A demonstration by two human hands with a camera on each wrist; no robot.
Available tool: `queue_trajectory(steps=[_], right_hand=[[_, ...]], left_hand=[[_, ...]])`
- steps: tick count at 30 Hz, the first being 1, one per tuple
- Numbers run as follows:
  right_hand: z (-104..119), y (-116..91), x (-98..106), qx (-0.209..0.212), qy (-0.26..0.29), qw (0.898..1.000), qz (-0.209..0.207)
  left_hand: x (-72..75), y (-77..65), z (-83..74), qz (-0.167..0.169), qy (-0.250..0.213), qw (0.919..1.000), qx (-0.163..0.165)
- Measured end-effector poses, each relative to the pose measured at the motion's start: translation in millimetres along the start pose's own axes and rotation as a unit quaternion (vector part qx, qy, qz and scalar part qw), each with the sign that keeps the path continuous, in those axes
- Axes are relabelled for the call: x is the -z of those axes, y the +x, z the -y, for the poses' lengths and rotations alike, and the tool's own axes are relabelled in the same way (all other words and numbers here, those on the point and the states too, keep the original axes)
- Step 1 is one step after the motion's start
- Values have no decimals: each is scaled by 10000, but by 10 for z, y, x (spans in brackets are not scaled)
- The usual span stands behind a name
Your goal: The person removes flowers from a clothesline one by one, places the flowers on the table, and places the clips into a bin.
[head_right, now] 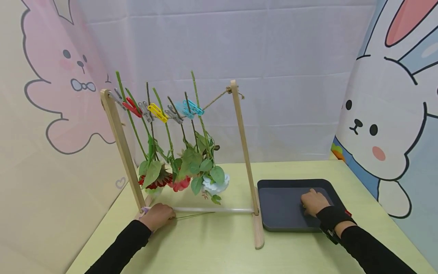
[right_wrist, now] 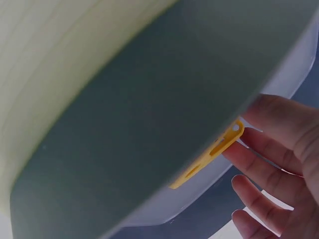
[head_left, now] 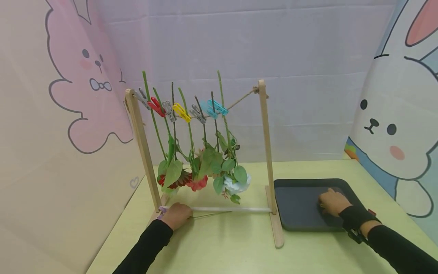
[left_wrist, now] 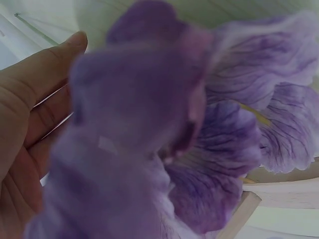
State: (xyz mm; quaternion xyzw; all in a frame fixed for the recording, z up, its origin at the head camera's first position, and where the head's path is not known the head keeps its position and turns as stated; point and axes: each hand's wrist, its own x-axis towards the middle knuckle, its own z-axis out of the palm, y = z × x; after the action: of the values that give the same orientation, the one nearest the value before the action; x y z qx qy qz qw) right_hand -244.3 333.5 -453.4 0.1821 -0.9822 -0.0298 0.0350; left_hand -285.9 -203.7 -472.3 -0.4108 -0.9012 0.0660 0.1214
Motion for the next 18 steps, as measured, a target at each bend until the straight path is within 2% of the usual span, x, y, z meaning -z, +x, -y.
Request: queue_trajectory(steps=[6,9,12,17,18], right_hand=[[26,17,38,-51,13,9999,124],[27,42,77,-110,-5,9998,190],[32,64,142,-170,86,9996,206],[61,86,274,-297,319,9989,179],[69,90,299,-305,352,9988,141]], left_hand=[[-3,2,7,-40,190,9998,-71],[47,8,-6,82,312,9995,-48],[119,16,-19,174,246,9995,-5],[175,25,14,-31,204,9997,-96],[176,30,33,9,173,9998,-85]])
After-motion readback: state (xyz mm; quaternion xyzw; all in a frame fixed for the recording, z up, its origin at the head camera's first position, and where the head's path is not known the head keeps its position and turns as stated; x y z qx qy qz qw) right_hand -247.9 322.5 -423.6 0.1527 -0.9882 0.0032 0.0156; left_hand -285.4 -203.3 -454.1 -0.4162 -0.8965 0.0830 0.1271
